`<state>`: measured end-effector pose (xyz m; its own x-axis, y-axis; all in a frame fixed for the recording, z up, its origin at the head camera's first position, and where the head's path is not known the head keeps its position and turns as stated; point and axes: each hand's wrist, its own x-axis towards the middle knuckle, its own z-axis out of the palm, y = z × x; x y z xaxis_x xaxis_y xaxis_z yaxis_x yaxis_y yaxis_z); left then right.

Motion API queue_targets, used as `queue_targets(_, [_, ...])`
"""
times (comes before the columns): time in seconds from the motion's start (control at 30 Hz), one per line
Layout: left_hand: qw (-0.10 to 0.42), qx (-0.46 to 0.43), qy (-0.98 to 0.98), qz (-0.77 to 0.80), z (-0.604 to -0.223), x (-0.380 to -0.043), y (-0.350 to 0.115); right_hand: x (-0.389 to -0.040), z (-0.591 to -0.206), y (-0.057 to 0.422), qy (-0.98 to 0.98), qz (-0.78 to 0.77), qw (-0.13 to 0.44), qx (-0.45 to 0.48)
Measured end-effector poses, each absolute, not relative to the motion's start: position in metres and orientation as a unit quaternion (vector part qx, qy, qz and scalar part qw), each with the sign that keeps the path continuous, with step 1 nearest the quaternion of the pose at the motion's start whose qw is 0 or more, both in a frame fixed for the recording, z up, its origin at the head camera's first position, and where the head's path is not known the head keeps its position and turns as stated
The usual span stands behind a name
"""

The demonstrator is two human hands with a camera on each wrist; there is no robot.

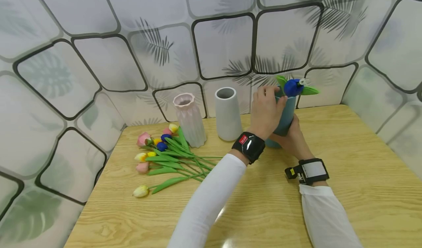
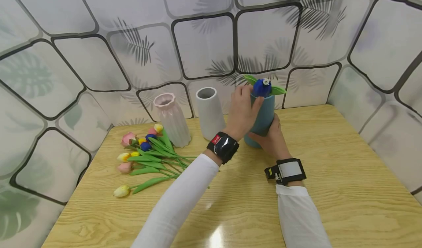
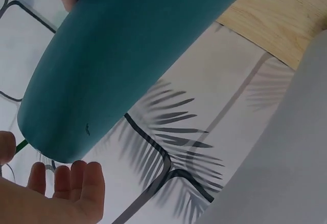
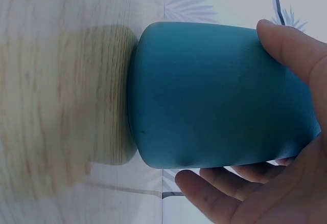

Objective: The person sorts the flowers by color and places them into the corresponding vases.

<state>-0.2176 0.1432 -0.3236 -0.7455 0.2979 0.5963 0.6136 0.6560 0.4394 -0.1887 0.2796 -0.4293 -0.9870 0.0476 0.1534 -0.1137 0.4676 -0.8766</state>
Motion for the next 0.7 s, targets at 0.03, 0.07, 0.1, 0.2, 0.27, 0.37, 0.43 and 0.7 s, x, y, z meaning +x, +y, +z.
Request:
queue_targets(0.03, [0.232,-0.254,-0.876,-0.338,-0.3231,-0.2181,0.1431,-0.1884,-0.4301,0.2793,-0.853,0.515,0.081,0.021])
queue_targets(0.07, [0.219,-0.248,-0.875,-0.354,-0.322,-0.2186,0.1429,-0.1884,-0.4313,0.2793,-0.855,0.51,0.089,0.023])
queue_targets(0.1, [0.201,-0.242,-0.873,-0.374,-0.3206,-0.2195,0.1429,-0.1883,-0.4323,0.2792,-0.856,0.508,0.095,0.028])
queue_targets(0.2, [0.157,-0.22,-0.862,-0.429,-0.3162,-0.2225,0.1431,-0.1885,-0.4354,0.2787,-0.858,0.499,0.114,0.036])
queue_targets(0.27, [0.142,-0.209,-0.853,-0.456,-0.314,-0.2245,0.1438,-0.189,-0.4361,0.2788,-0.857,0.498,0.122,0.039])
queue_targets(0.37, [0.134,-0.199,-0.839,-0.488,-0.3138,-0.2249,0.1439,-0.1891,-0.4365,0.279,-0.859,0.495,0.122,0.034])
queue_targets(0.43, [0.138,-0.198,-0.832,-0.5,-0.315,-0.2241,0.1436,-0.189,-0.4362,0.2793,-0.862,0.492,0.121,0.031])
queue_targets(0.7, [0.167,-0.216,-0.822,-0.5,-0.316,-0.2274,0.1438,-0.1887,-0.4357,0.2804,-0.859,0.498,0.114,0.022])
